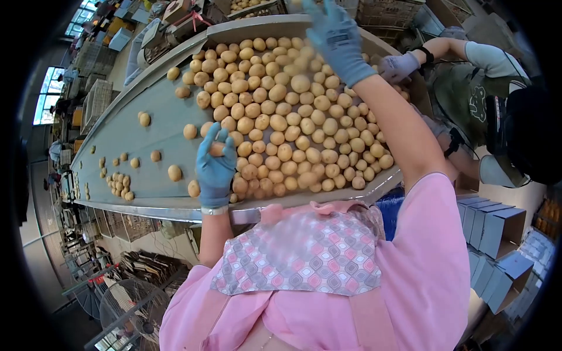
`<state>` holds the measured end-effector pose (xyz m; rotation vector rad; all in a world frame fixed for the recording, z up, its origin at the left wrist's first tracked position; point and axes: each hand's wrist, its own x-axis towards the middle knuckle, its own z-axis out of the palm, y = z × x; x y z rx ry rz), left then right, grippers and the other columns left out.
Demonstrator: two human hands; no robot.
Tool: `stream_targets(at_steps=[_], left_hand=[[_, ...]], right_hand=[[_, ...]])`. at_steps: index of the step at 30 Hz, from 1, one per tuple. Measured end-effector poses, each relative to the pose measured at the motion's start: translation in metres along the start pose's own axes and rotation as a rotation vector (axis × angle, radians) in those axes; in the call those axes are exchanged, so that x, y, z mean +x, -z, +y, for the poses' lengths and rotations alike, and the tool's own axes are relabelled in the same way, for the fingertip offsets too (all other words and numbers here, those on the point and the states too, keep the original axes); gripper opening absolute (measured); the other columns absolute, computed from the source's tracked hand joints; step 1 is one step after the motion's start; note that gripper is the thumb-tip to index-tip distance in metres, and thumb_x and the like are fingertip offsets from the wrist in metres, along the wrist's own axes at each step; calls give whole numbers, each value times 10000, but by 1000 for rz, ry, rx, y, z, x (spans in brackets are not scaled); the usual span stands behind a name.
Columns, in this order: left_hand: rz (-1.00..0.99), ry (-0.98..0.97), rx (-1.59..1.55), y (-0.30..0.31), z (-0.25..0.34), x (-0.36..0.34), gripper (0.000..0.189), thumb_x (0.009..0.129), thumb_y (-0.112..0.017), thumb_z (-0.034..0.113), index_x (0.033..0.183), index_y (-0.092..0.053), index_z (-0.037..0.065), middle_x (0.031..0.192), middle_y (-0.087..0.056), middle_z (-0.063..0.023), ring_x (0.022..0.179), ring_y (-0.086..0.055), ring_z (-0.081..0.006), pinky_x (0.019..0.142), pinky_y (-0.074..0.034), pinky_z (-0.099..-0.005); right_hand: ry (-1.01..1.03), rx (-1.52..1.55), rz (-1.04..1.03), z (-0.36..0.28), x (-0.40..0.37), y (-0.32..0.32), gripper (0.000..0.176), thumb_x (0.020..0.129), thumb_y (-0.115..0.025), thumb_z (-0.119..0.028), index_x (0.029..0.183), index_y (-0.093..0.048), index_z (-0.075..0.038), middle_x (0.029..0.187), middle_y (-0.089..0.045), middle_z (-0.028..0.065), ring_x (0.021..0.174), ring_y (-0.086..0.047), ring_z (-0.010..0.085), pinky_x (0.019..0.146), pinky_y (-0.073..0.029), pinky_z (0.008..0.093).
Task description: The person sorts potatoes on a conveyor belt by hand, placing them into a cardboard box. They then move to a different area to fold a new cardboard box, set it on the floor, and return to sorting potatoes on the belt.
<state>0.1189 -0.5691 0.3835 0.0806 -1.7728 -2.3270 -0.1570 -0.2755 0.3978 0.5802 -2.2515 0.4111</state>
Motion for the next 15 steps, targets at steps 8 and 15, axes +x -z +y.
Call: stream_targets(at_steps=[8, 15], left_hand=[[500, -208, -785, 237, 91, -137, 350, 1040, -522, 85, 1354, -577, -60, 1220, -686, -165, 1037, -682, -211, 782, -613, -273], [1494, 137, -1131, 410, -92, -323, 320, 940, -563, 88, 1251, -634, 54, 1025, -696, -110, 811, -662, -191, 659, -588, -289]], right_hand=[[247, 158, -611, -95, -206, 16, 607, 967, -612, -237, 1547, -459, -145, 1571, -470, 104, 1440, -441, 305, 1198, -337, 478], [33, 246, -468, -123, -190, 32, 524, 959, -629, -219, 1461, -534, -101, 1465, -543, 145, 1348, -505, 338, 1136, -386, 487]])
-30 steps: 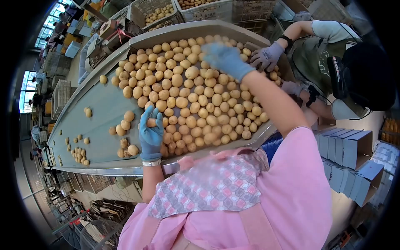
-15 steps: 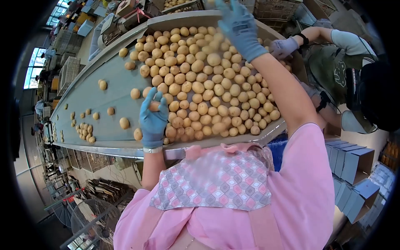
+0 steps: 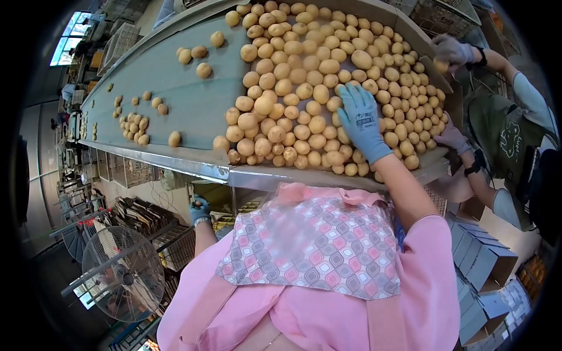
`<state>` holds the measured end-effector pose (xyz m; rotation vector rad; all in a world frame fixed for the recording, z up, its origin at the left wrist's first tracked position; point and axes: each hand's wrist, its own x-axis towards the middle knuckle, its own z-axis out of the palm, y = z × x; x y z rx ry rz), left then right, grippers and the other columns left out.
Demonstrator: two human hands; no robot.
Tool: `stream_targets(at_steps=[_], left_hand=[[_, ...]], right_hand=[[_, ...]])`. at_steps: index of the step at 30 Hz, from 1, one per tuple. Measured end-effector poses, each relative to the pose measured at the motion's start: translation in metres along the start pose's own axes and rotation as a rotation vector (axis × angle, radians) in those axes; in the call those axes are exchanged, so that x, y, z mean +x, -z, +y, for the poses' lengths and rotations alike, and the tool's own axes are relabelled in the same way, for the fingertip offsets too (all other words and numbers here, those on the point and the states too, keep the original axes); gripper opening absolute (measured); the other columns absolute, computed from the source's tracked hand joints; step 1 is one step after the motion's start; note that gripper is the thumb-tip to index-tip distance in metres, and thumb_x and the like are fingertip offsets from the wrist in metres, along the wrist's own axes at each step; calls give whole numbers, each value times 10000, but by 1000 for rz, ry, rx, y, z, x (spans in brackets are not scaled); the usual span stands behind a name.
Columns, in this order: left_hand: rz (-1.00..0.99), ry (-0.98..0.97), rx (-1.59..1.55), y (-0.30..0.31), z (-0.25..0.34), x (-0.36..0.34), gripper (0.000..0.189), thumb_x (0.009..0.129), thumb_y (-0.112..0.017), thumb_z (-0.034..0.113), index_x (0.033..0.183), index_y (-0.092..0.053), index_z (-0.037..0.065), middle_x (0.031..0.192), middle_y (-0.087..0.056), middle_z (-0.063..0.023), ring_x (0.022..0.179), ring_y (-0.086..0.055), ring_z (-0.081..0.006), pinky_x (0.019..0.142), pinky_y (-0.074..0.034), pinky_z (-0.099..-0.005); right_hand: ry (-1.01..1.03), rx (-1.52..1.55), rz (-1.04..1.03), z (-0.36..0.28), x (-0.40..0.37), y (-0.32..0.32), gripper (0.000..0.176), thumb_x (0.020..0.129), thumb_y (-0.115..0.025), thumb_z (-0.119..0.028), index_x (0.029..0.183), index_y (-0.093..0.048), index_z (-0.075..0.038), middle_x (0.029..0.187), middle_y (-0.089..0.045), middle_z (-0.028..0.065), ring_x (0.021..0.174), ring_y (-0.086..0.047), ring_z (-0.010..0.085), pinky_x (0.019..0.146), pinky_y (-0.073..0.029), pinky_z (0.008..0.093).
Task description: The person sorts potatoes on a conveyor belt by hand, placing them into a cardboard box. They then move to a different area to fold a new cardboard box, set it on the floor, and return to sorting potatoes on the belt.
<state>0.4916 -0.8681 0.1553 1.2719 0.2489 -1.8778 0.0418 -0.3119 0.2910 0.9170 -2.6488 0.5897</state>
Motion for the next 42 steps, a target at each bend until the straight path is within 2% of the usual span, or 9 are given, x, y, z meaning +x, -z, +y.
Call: stream_targets(at_steps=[4, 6, 8, 13, 17, 22, 34, 37, 42], left_hand=[[-148, 8, 777, -2, -29, -31, 509, 1010, -532, 201, 1492, -491, 41, 1393, -572, -221, 1257, -573, -323, 1012, -526, -419], [-162, -756, 1580, -28, -39, -37, 497, 1034, -516, 234, 1483, -487, 24, 1411, -553, -225, 1255, -568, -328, 1085, -468, -424], [-194, -1069, 1438, -81, -72, -82, 469, 1073, -460, 237, 1487, -468, 16, 1410, -550, -192, 1266, -545, -304, 1123, -427, -408], [-741, -1229, 993, -201, -171, -214, 372, 1090, -532, 230, 1372, -557, -11, 1227, -613, -100, 1082, -599, -190, 980, -491, -337], [-1266, -749, 2104, -219, -238, -307, 240, 949, -707, 214, 1151, -712, 85, 971, -701, -67, 908, -660, -217, 818, -534, -353], [-1492, -1500, 2570, -197, -272, -327, 255, 800, -782, 277, 932, -637, 115, 868, -664, -88, 858, -633, -321, 729, -520, -438], [-2644, -1145, 2708, -254, -254, -307, 282, 898, -685, 249, 1178, -717, 274, 834, -647, -42, 844, -623, -277, 762, -495, -409], [-2487, -960, 3068, -248, -268, -299, 274, 943, -627, 259, 1176, -759, 316, 817, -642, -45, 790, -621, -258, 731, -485, -391], [-2257, -657, 2827, -242, -275, -290, 172, 943, -649, 302, 892, -778, 200, 756, -640, -74, 746, -634, -261, 657, -467, -404]], right_hand=[[476, 346, -192, -74, 23, 43, 368, 899, -635, -163, 1264, -638, -118, 1213, -621, 104, 1039, -635, 244, 863, -500, 424], [621, 411, -260, -105, 18, 42, 346, 889, -624, -160, 1233, -642, -128, 1193, -601, 85, 963, -631, 208, 767, -503, 371], [635, 387, -298, -124, 10, 33, 319, 891, -615, -164, 1207, -645, -133, 1191, -580, 72, 926, -615, 206, 723, -491, 343], [674, 217, -314, -133, 10, 13, 267, 882, -628, -179, 1146, -643, -139, 1158, -541, 65, 861, -574, 211, 667, -471, 349], [628, 104, -345, -135, 5, 11, 254, 856, -658, -161, 1108, -637, -135, 1182, -537, 77, 884, -579, 215, 670, -480, 356], [458, 370, -310, -135, 3, 9, 203, 843, -674, -135, 1044, -641, -124, 1211, -550, 83, 930, -604, 263, 707, -517, 397], [355, 201, -405, -120, -13, 42, 177, 873, -661, -178, 1039, -604, -152, 1137, -547, 66, 949, -610, 268, 713, -557, 385], [291, 288, -416, -116, -10, 32, 215, 874, -654, -160, 1085, -618, -139, 1118, -560, 82, 981, -617, 285, 755, -560, 404], [-861, 1519, -677, -101, 0, 82, 302, 1018, -592, -195, 1290, -640, -72, 998, -654, 10, 786, -583, 79, 638, -490, 241]])
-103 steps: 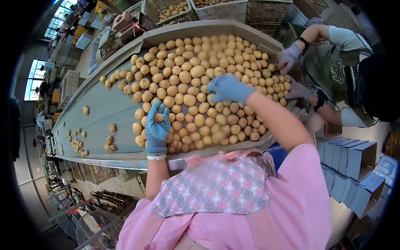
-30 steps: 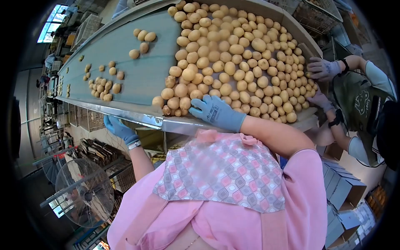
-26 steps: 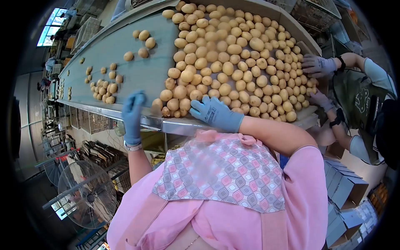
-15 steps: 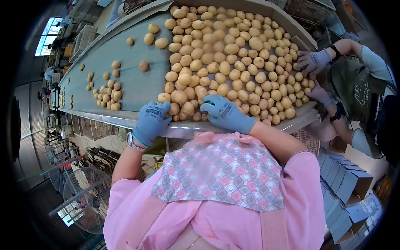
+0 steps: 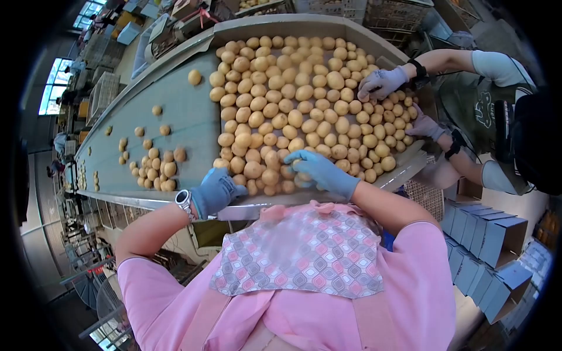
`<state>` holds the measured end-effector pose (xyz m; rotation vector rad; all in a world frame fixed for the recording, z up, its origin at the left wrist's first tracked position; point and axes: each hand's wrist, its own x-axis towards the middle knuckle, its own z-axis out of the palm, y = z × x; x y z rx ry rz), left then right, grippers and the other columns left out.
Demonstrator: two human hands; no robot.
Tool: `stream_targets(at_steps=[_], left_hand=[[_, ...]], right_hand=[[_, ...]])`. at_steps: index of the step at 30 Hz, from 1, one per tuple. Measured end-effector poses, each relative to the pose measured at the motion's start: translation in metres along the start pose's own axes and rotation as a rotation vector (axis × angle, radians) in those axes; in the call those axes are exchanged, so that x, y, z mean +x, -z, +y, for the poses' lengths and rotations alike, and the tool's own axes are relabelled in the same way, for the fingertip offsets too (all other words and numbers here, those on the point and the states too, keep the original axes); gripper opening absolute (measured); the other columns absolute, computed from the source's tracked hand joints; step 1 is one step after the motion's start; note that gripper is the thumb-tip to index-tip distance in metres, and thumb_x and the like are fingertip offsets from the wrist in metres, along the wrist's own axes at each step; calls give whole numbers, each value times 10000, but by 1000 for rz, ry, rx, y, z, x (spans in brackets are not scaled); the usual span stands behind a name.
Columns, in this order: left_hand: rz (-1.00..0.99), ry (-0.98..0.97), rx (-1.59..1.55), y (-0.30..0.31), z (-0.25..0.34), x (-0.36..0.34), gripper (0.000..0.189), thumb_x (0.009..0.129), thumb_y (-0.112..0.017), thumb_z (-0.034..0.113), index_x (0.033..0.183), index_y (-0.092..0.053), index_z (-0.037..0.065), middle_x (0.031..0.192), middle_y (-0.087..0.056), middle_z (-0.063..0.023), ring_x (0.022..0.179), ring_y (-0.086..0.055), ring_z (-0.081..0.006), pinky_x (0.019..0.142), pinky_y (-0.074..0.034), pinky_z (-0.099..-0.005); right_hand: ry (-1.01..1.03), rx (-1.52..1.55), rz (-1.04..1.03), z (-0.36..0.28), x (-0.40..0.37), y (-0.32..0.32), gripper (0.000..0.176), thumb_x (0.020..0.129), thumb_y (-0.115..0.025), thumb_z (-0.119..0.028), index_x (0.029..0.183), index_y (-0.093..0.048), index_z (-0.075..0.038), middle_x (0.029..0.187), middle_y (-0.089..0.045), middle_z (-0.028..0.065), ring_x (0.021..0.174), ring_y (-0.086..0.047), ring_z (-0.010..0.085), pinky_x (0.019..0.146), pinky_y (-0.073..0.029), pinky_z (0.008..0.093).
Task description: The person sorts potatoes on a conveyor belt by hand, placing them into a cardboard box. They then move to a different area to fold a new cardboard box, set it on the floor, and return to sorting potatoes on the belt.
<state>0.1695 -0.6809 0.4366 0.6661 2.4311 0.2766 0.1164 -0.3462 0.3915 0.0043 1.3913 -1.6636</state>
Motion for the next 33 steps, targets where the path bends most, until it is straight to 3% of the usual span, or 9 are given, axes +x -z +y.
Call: stream_targets(at_steps=[4, 5, 7, 10, 15, 19, 24, 30, 33], left_hand=[[185, -17, 137, -1, 19, 1, 104, 842, -679, 234, 777, -745, 187, 741, -634, -63, 759, -614, -253, 696, -447, -425], [169, -23, 223, -3, 19, 0, 96, 839, -677, 232, 784, -745, 191, 751, -627, -70, 774, -603, -263, 708, -446, -430], [188, -53, 325, -5, 24, -4, 83, 836, -676, 233, 805, -746, 201, 780, -616, -80, 809, -590, -277, 725, -447, -437], [195, -2, 387, 8, 23, -10, 98, 849, -711, 319, 932, -760, 300, 962, -605, -47, 988, -569, -279, 781, -460, -433], [322, 39, 334, 24, 0, -6, 207, 801, -760, 311, 1002, -725, 278, 1023, -612, -46, 982, -581, -282, 815, -465, -435], [521, 54, 244, 39, -27, -9, 218, 786, -775, 243, 997, -725, 222, 1106, -645, -41, 1035, -602, -296, 878, -472, -437], [978, 213, 352, 65, -64, -13, 169, 817, -729, 147, 984, -735, 168, 1142, -662, -50, 1068, -612, -303, 901, -486, -448], [839, 123, -9, 59, -48, -17, 182, 835, -731, 88, 1013, -756, 113, 1018, -714, -84, 981, -657, -302, 895, -520, -422], [718, 150, -4, 60, -20, -25, 139, 862, -742, 144, 999, -751, 121, 969, -718, -71, 907, -678, -276, 810, -545, -397]], right_hand=[[-215, 382, -142, -5, 52, 87, 259, 1039, -587, -207, 1193, -641, -5, 1023, -642, 45, 783, -591, 58, 467, -461, 172], [-40, 936, -350, -17, 91, 114, 257, 1022, -607, -235, 1193, -650, -49, 1044, -697, 57, 811, -634, 112, 615, -558, 215], [603, 228, -20, -116, 77, 119, 217, 1051, -593, -177, 1200, -637, -26, 1275, -663, 79, 877, -627, 63, 693, -538, 188], [990, -118, 302, -179, 72, 63, 307, 1040, -615, -224, 1301, -639, -65, 1316, -652, 42, 936, -628, 81, 781, -544, 226], [1195, -1289, -162, -53, 62, -68, 146, 926, -645, -190, 1053, -676, -123, 1066, -667, 14, 874, -656, 157, 696, -541, 313], [1164, -1504, -295, 17, 86, -121, 37, 856, -660, -170, 881, -687, -163, 908, -672, -6, 843, -673, 197, 630, -533, 360], [1007, -1669, -290, 12, 94, -148, 95, 900, -624, -191, 953, -704, -192, 893, -684, 0, 878, -678, 205, 628, -527, 361], [880, -1719, -331, 7, 91, -155, 165, 967, -563, -246, 1045, -705, -220, 894, -697, 5, 886, -678, 224, 627, -503, 362], [562, -1828, -435, -8, 89, -169, 181, 979, -554, -264, 1063, -712, -234, 891, -700, 13, 860, -692, 232, 601, -496, 356]])
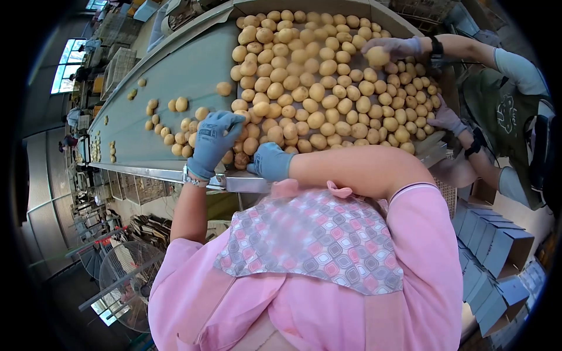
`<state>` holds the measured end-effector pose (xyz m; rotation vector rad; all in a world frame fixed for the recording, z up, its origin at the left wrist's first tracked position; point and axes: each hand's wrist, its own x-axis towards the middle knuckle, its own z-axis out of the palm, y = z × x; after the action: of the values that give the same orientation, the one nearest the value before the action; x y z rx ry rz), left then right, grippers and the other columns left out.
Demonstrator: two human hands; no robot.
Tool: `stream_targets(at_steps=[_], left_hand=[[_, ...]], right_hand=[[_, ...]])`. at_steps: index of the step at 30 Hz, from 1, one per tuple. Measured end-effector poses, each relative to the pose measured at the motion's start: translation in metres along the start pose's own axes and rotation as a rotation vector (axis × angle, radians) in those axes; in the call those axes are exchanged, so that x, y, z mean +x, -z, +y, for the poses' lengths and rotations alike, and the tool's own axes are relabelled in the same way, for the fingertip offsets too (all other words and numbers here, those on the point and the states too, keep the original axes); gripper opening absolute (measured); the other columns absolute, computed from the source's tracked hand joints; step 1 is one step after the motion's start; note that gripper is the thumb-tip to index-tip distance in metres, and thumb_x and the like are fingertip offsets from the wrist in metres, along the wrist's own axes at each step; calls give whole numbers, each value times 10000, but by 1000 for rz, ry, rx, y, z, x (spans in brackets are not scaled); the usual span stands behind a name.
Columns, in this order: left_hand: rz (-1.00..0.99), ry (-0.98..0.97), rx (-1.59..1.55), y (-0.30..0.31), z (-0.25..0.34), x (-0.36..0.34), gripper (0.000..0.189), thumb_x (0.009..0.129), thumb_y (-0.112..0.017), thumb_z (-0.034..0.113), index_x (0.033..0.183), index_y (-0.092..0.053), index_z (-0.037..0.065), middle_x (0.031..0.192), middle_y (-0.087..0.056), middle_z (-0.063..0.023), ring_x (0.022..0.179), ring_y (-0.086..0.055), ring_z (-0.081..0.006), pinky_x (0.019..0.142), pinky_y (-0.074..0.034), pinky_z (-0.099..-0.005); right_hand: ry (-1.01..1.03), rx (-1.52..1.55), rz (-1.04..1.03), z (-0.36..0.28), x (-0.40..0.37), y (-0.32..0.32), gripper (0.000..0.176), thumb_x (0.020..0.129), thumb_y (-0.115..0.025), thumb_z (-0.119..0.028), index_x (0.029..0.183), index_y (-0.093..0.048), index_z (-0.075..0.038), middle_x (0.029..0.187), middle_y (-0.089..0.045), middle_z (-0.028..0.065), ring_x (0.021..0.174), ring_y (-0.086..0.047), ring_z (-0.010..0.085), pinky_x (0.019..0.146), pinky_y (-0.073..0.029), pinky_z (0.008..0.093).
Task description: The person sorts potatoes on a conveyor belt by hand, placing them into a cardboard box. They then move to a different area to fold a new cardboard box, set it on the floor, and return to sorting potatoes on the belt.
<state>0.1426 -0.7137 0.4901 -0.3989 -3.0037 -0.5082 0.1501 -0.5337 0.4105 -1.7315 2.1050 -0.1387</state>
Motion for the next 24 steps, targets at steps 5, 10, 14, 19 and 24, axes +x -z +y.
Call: stream_targets(at_steps=[5, 10, 14, 19, 24], left_hand=[[-335, 74, 170, 19, 20, -46, 267, 822, -787, 257, 1067, -732, 166, 888, -730, -62, 809, -707, -260, 723, -550, -400], [-350, 49, 253, 2, 26, -50, 253, 789, -786, 284, 956, -660, 141, 817, -698, -87, 786, -696, -294, 682, -520, -426], [-319, 78, 344, -28, 6, -52, 235, 799, -767, 265, 872, -594, 124, 780, -673, -94, 764, -687, -317, 646, -505, -456], [-188, 225, 174, 40, 19, -17, 293, 873, -765, 313, 1032, -653, 94, 809, -681, -89, 680, -651, -240, 646, -521, -375], [105, 604, -1040, 46, 7, -12, 398, 998, -686, 363, 1261, -650, 67, 868, -676, -11, 733, -616, -89, 682, -525, -263]], right_hand=[[-154, -100, 258, -8, 5, -20, 162, 952, -621, -256, 1032, -757, -220, 858, -729, -24, 805, -735, 212, 609, -531, 342], [-224, 136, 141, -16, 27, -4, 165, 932, -652, -252, 974, -804, -205, 865, -753, -21, 813, -747, 208, 642, -566, 364], [-390, 144, 86, -25, 55, -17, 166, 895, -692, -214, 1005, -814, -199, 931, -778, -15, 843, -758, 223, 616, -576, 405], [-368, 102, 170, -24, 40, -8, 175, 881, -668, -164, 1004, -788, -129, 932, -770, 46, 833, -756, 261, 581, -570, 436], [-231, 249, 336, 3, 15, -9, 215, 925, -612, -214, 1082, -704, -100, 896, -761, 70, 840, -759, 260, 630, -572, 401]])
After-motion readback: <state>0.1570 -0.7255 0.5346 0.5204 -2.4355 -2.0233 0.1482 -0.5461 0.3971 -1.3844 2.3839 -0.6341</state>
